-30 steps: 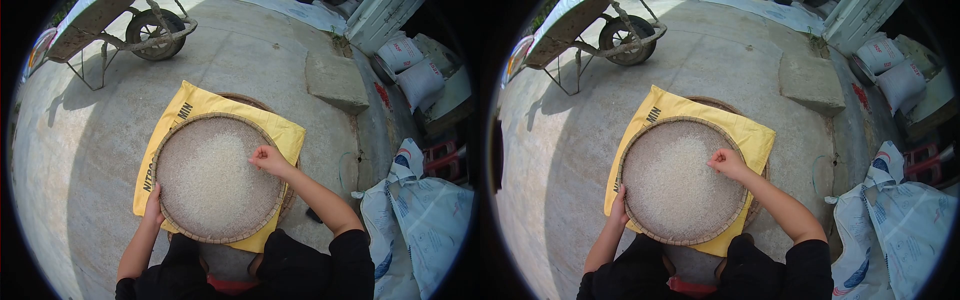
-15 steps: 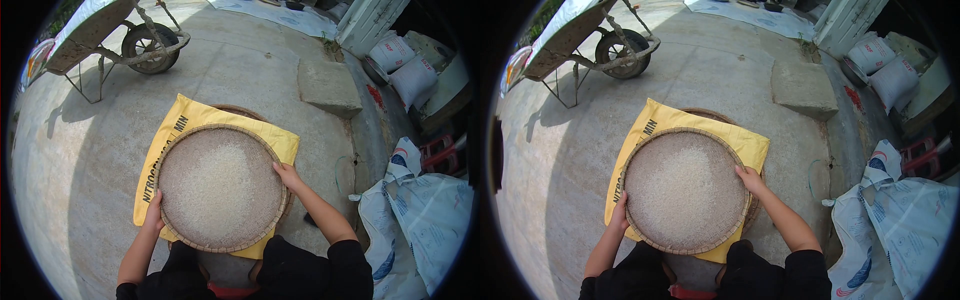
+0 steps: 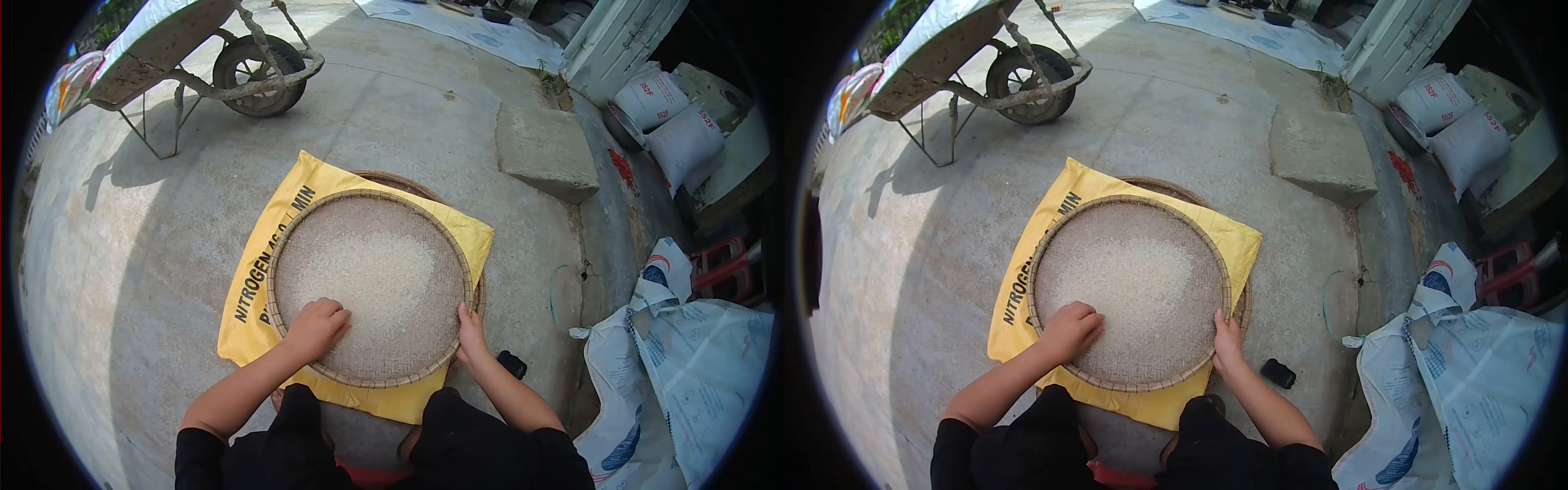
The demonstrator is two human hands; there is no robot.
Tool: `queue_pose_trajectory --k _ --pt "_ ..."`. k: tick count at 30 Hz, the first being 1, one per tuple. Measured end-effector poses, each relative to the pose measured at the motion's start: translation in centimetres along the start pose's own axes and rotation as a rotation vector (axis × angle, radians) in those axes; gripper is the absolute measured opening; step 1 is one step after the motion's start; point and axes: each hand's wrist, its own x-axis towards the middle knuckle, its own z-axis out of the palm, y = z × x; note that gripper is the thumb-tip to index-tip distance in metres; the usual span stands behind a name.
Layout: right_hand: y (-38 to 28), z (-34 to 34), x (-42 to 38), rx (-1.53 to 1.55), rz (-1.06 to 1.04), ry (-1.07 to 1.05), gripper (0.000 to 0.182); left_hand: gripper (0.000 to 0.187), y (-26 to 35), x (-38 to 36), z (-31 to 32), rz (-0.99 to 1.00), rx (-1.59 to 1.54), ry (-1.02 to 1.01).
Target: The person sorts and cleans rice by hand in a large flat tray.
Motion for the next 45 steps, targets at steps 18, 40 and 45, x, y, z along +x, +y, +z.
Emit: queue_pose_trajectory --k 18,40,45 --pt "-3.1 -1.7 0.0 -0.042 -0.042 -0.019 0.04 0.008 -1.3 -1.6 -3.8 -0.501 -0.416 0.258" --pt "-2.9 -0.2 -0.2 0.02 -0.02 -0.042 0.042 0.016 1.3 2.3 0.4 -0.003 -0.133 -0.021" --pt "-3.4 1.4 -0.8 -0.002 -0.016 -0.064 0.044 0.016 0.8 1.6 3.4 0.139 -0.034 -0.251"
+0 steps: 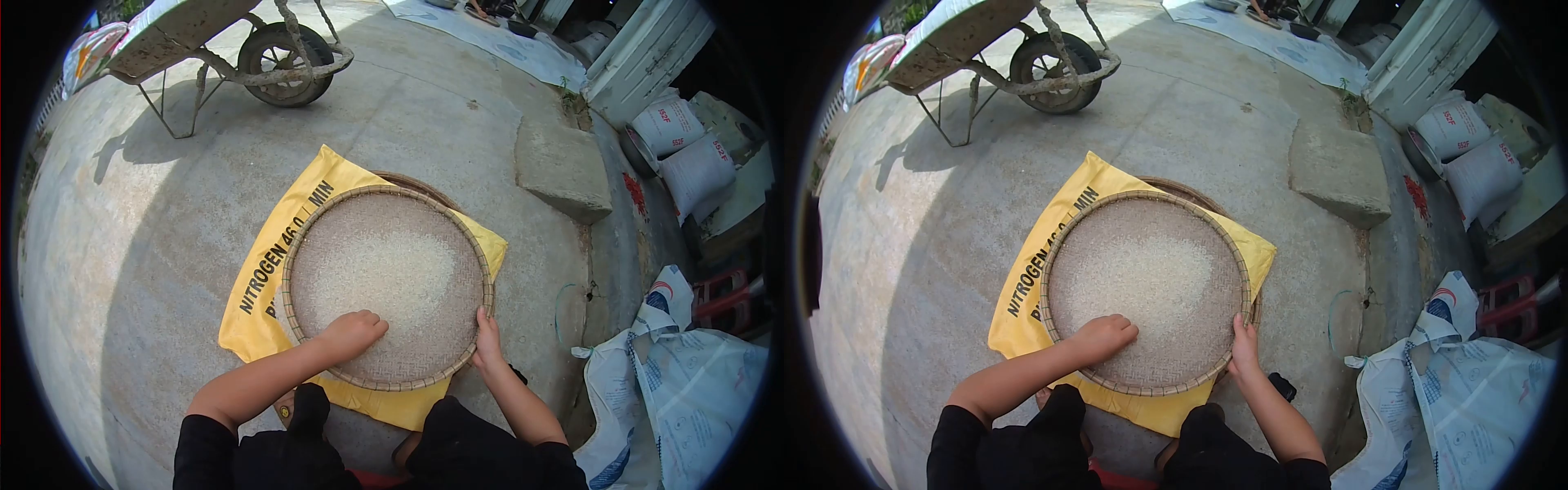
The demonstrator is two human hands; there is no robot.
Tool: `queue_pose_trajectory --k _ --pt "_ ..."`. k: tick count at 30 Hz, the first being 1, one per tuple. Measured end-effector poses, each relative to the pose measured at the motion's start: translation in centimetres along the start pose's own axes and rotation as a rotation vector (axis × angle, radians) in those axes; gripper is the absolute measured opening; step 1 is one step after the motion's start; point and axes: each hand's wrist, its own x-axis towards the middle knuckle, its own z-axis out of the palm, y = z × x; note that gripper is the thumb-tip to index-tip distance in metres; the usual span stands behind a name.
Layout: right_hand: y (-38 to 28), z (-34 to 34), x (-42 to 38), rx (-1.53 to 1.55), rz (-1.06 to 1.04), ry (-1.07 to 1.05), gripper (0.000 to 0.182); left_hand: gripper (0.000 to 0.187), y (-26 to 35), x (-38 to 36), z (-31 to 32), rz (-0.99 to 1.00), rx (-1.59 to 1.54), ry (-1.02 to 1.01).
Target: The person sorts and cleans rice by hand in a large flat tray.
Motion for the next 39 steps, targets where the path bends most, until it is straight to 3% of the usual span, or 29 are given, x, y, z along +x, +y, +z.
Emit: queue_pose_trajectory --k 3,12,14,18,20,24,26,27,29,32,35,39 --pt "0.5 -0.2 0.2 0.007 0.025 0.026 0.043 0.012 -0.5 -0.6 -0.1 -0.046 0.004 -0.039" --pt "0.3 -1.1 -0.1 0.063 0.001 0.065 0.042 0.011 -0.7 -3.4 -3.5 -0.145 -0.068 0.157" --pt "-0.3 -1.0 -0.3 0.051 -0.006 0.072 0.042 0.013 -0.6 -4.9 -5.2 -0.278 -0.13 0.311" --pt "0.0 -2.4 0.2 0.029 -0.02 0.06 0.044 0.017 -2.4 -9.2 -5.0 -0.495 -0.176 0.362" --pt "0.1 -2.4 0.3 0.029 -0.031 0.069 0.044 0.022 -3.2 -10.6 -4.2 -0.727 -0.165 0.334" --pt "0.1 -2.5 0.6 -0.005 -0.049 0.082 0.044 0.026 -2.5 -9.6 -4.0 -0.698 -0.119 0.383" --pt "0.1 -2.1 0.5 0.003 -0.036 0.087 0.043 0.028 -1.7 -7.3 -4.5 -0.491 -0.065 0.444" --pt "0.2 -1.9 0.4 0.011 -0.023 0.091 0.042 0.028 -1.3 -6.0 -4.7 -0.492 -0.065 0.446" --pt "0.4 -1.4 0.4 0.027 -0.013 0.056 0.041 0.032 -0.3 -3.6 -5.0 -0.311 -0.065 0.336" --pt "0.8 -0.5 0.4 0.038 0.007 0.035 0.039 0.032 0.4 -1.2 -3.5 -0.219 -0.013 0.242" --pt "0.9 0.0 0.3 0.013 0.014 0.045 0.039 0.028 0.2 -0.6 -1.8 -0.259 0.004 0.087" --pt "1.2 -0.3 0.6 -0.091 -0.006 -0.005 0.044 0.016 -0.5 -1.0 -0.9 -0.224 -0.013 0.042"
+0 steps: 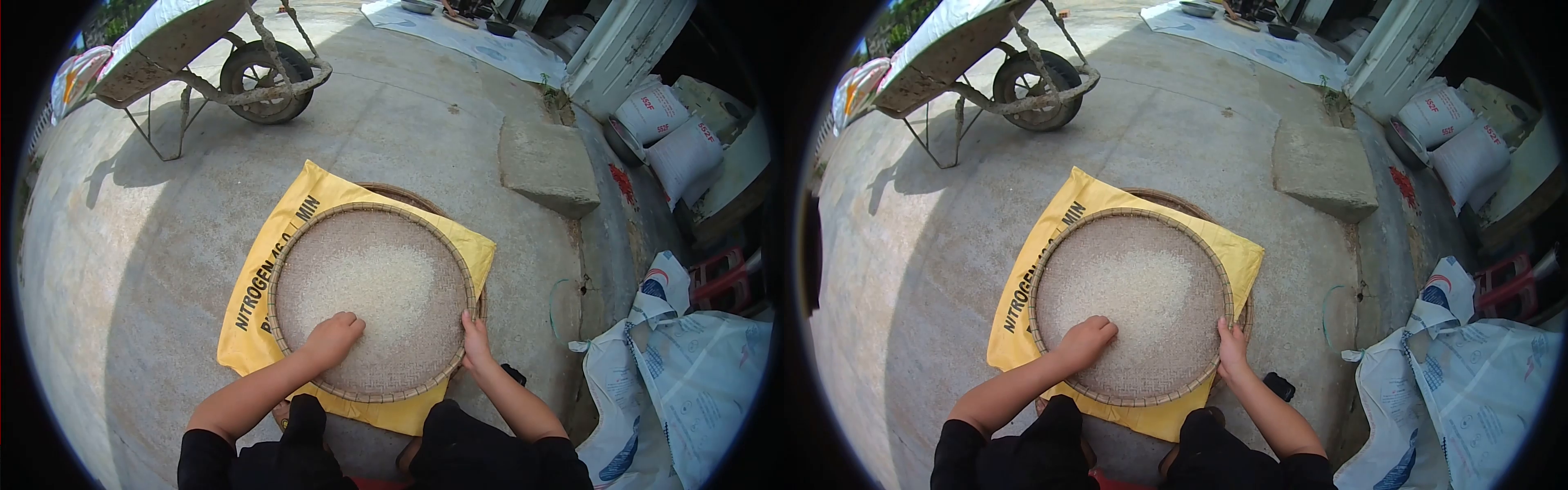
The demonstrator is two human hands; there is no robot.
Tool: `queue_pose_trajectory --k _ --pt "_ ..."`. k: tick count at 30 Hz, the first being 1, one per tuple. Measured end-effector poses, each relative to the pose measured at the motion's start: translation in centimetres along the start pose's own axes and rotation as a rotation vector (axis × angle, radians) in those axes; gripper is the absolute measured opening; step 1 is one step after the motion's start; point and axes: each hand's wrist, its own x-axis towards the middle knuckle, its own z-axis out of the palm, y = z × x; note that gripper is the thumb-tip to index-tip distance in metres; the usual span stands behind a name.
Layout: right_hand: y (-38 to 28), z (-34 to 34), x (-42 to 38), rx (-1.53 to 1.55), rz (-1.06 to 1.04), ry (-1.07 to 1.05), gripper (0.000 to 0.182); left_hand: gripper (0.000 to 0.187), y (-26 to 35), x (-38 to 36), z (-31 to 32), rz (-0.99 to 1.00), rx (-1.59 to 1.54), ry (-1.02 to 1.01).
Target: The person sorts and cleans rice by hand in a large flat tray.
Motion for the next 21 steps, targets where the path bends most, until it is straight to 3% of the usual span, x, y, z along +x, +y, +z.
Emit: queue_pose_trajectory --k 6,10,12,13,15,16,18,19,21 --pt "-0.1 -0.3 -0.5 0.027 -0.012 0.014 0.042 0.01 -0.3 -1.7 -2.1 0.0 -0.102 0.115" --pt "-0.3 -1.2 -0.5 0.039 0.005 0.053 0.042 0.008 -0.7 -4.4 -4.9 -0.082 -0.29 0.294" --pt "-0.2 -1.9 -0.3 0.073 -0.025 0.092 0.038 0.011 -1.5 -6.5 -5.1 -0.402 -0.385 0.387" --pt "-0.3 -2.1 -0.3 0.076 -0.023 0.093 0.038 0.011 -2.3 -7.4 -4.6 -0.402 -0.382 0.384" --pt "-0.5 -2.4 -0.3 0.087 -0.033 0.109 0.038 0.015 -4.2 -8.9 -2.2 -0.676 -0.562 0.428" --pt "-0.6 -2.6 -0.3 0.089 -0.036 0.109 0.038 0.015 -5.1 -9.7 -0.7 -0.672 -0.56 0.43" --pt "-0.7 -2.9 -0.1 0.088 -0.031 0.147 0.04 0.017 -5.8 -10.9 1.3 -0.424 0.093 0.325" --pt "-0.8 -3.1 0.0 0.087 -0.037 0.149 0.04 0.021 -6.0 -11.4 1.6 -0.456 0.182 0.113" --pt "-0.8 -3.3 0.2 0.084 -0.052 0.171 0.041 0.02 -6.1 -10.7 1.6 -0.528 0.112 0.019"
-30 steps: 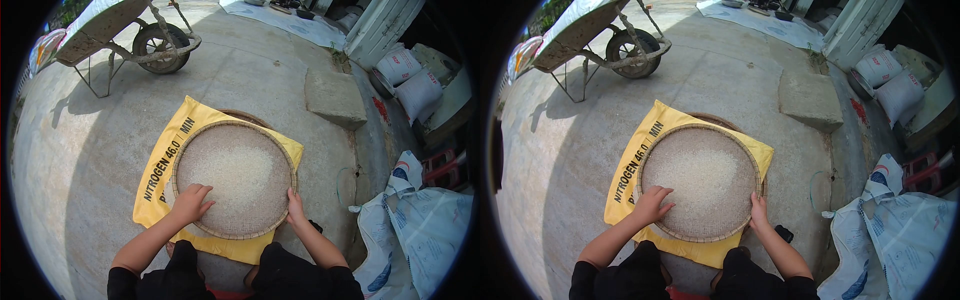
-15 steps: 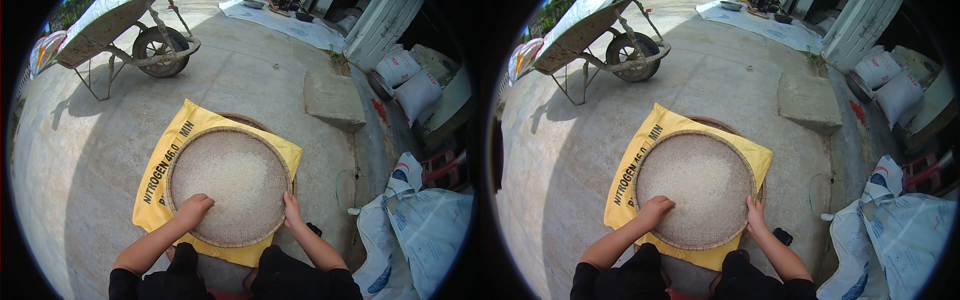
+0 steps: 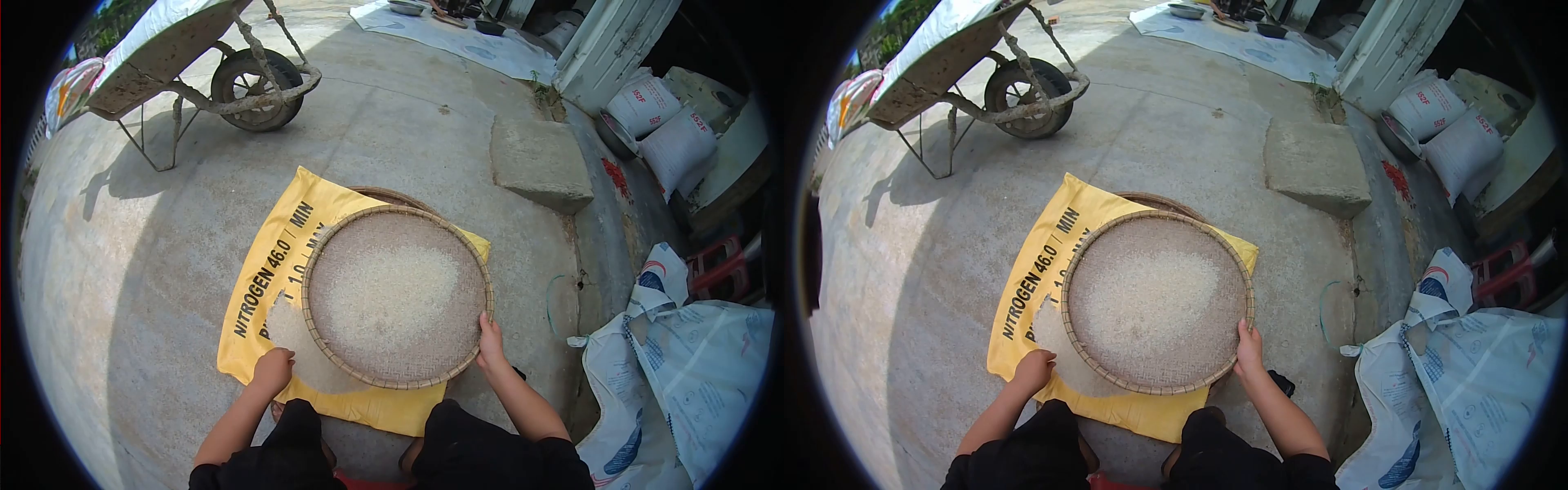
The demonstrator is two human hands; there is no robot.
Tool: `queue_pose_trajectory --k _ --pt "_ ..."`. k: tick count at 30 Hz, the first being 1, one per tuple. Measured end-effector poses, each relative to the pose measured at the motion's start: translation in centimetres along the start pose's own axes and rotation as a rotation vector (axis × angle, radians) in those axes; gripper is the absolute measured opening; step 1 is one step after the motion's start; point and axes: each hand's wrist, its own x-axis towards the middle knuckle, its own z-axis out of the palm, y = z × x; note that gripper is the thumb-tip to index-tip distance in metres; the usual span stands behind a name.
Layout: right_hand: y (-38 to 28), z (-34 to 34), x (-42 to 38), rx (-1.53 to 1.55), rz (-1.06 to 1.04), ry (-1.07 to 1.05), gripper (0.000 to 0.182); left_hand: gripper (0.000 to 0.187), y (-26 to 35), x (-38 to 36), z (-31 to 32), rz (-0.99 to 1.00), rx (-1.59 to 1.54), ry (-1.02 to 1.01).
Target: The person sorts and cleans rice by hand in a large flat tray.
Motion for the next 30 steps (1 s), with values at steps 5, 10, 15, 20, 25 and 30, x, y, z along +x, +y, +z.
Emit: queue_pose_trajectory --k 5,10,15,20,25,30 --pt "-0.1 0.2 0.2 0.038 0.006 -0.052 0.042 0.012 3.3 2.7 -3.9 -0.135 -0.019 -0.006" --pt "-0.3 1.8 -0.2 0.047 0.039 -0.039 0.043 0.014 7.3 6.2 -8.0 0.315 0.026 0.402" --pt "-0.1 3.0 0.0 0.074 0.04 -0.068 0.041 0.024 12.4 8.3 -8.9 0.353 -0.068 0.279" --pt "0.1 4.3 0.4 0.07 0.028 -0.107 0.041 0.014 12.9 9.1 -4.7 0.484 0.026 0.117" --pt "-0.1 4.8 -0.2 0.03 0.033 -0.112 0.041 0.02 11.7 8.8 -4.4 0.449 0.0 0.047" --pt "0.2 3.5 -0.4 0.096 0.044 -0.152 0.042 0.007 9.3 6.7 -7.5 0.341 -0.364 0.281"
